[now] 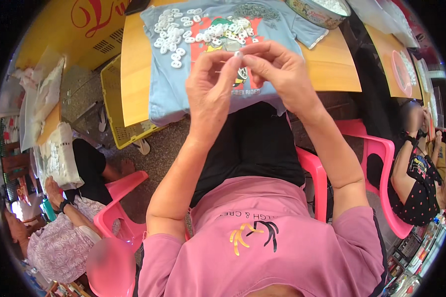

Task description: Inspecting and cleaning small white plastic garment components using a needle.

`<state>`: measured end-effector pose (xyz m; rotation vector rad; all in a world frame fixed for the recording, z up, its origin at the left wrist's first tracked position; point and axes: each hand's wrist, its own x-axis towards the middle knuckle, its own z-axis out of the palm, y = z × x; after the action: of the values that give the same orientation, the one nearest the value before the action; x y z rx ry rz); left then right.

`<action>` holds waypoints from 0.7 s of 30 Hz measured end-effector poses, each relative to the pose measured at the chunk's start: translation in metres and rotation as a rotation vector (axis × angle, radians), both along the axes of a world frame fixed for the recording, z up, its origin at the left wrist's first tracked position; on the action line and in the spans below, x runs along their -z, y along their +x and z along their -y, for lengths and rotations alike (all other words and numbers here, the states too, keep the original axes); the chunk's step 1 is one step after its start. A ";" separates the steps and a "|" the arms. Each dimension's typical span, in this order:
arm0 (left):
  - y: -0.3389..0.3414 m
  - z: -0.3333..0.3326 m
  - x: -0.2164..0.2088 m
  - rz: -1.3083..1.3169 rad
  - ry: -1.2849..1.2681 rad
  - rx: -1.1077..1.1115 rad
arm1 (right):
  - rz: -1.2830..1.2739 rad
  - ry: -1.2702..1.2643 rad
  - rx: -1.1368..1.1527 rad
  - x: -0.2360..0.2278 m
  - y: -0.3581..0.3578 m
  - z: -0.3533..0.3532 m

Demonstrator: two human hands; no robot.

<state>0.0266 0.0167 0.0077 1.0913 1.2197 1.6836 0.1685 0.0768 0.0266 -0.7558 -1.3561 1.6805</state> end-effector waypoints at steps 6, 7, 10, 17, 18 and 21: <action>-0.024 0.009 0.000 0.204 0.010 0.013 | 0.828 0.966 0.281 0.015 0.013 -0.024; -0.029 0.010 0.004 0.211 0.017 0.012 | 0.829 0.968 0.279 0.016 0.014 -0.026; -0.039 0.012 0.010 0.192 -0.026 -0.021 | 1.013 0.997 0.206 0.017 0.015 -0.033; -0.045 0.013 0.016 0.266 -0.023 -0.035 | 1.233 0.893 0.013 -0.007 0.006 -0.042; -0.044 0.013 0.016 0.258 -0.042 -0.038 | 1.269 0.850 -0.044 -0.009 0.005 -0.042; -0.042 0.013 0.017 0.258 -0.061 -0.020 | 1.284 0.836 -0.122 -0.011 0.005 -0.050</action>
<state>-0.0152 0.0038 -0.0093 0.7998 1.1107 1.7296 0.1734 0.1269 0.0378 -1.2654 -2.7153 0.3781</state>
